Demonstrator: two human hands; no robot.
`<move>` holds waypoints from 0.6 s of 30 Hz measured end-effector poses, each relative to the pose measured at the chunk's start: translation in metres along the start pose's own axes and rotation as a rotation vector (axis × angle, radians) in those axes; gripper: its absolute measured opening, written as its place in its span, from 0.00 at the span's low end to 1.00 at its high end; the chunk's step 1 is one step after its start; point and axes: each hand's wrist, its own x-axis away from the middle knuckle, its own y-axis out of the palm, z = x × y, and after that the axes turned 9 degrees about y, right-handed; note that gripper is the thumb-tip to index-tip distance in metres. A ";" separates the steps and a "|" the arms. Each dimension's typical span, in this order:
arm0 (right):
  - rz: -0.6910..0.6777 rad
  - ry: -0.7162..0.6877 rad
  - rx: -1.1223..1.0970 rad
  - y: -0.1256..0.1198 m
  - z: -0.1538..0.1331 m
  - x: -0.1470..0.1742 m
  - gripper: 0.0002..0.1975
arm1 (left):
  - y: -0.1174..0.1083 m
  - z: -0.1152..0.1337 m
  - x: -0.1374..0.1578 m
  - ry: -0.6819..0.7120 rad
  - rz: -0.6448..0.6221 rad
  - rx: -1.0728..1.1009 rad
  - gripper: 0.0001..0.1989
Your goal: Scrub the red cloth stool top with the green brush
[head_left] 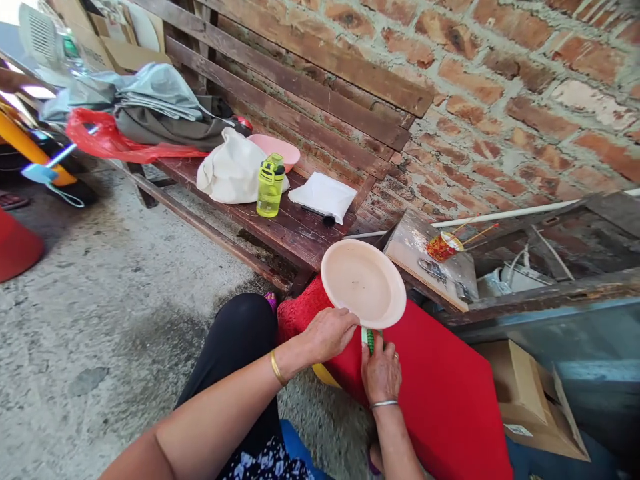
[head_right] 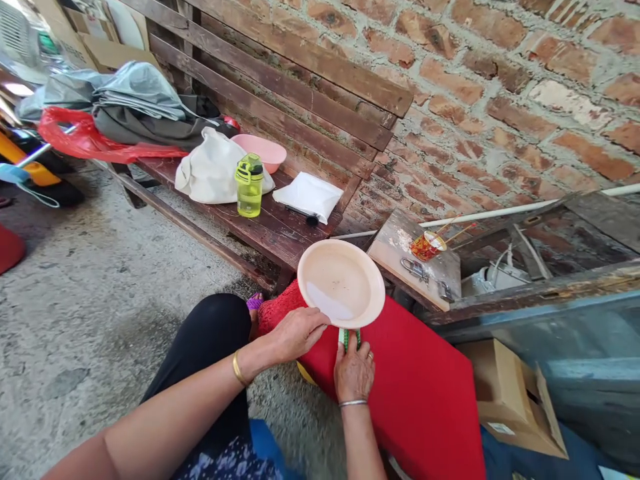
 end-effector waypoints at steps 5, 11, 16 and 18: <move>-0.006 0.099 -0.033 0.019 0.060 0.006 0.22 | 0.029 0.020 -0.001 0.177 -0.200 -0.184 0.12; -0.057 0.256 -0.051 0.036 0.143 0.019 0.23 | 0.071 0.003 0.009 0.338 -0.295 -0.245 0.35; -0.045 0.443 -0.068 0.049 0.215 0.032 0.24 | 0.098 -0.023 0.010 0.398 -0.358 -0.217 0.44; -0.038 0.528 -0.081 0.055 0.239 0.037 0.25 | 0.102 -0.026 0.008 0.386 -0.383 -0.243 0.47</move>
